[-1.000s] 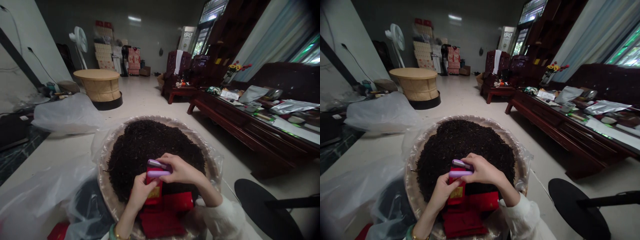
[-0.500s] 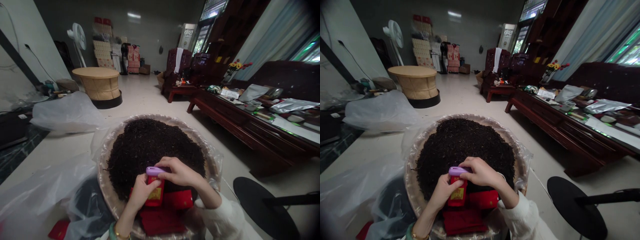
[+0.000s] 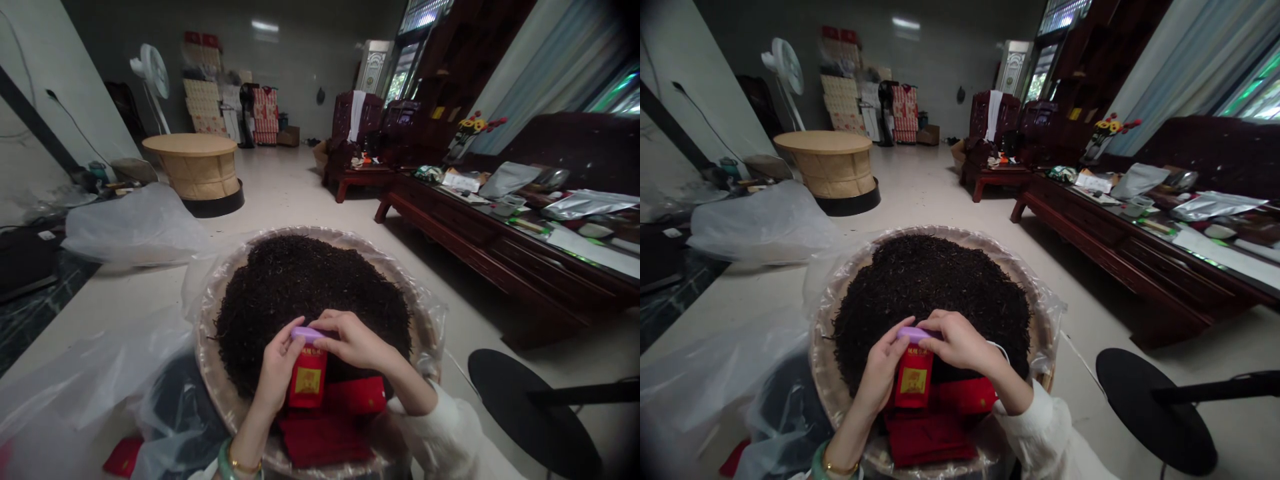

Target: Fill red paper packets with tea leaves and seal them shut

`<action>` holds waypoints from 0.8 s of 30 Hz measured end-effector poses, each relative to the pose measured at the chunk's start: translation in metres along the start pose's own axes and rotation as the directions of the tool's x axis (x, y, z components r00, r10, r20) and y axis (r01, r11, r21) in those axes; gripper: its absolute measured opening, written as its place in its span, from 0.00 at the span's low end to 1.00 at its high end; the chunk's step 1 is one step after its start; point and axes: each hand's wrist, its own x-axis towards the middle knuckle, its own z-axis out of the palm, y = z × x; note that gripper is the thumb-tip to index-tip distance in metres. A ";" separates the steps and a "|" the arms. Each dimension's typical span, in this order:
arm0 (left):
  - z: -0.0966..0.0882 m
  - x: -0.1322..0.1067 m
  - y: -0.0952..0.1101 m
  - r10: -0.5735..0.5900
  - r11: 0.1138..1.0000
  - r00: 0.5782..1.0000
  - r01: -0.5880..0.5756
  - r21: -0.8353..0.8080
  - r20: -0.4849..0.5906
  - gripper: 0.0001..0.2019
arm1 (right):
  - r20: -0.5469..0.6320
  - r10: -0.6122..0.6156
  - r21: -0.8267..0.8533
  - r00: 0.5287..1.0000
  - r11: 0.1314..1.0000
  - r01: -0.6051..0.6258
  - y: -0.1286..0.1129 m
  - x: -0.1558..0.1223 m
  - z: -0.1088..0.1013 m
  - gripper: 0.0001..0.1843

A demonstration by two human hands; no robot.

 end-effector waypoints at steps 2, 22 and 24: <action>0.001 0.002 0.002 -0.004 1.000 1.000 0.004 0.005 -0.004 0.25 | 0.001 0.002 0.008 1.000 1.000 -0.002 0.001 0.001 0.000 0.14; 0.002 0.026 0.006 0.007 0.999 0.999 -0.006 -0.041 0.033 0.19 | -0.020 0.038 0.078 0.999 0.996 -0.036 0.027 0.020 0.003 0.13; 0.002 0.026 0.006 0.007 0.999 0.999 -0.005 -0.044 0.036 0.19 | -0.019 0.040 0.076 0.999 0.996 -0.038 0.028 0.020 0.004 0.13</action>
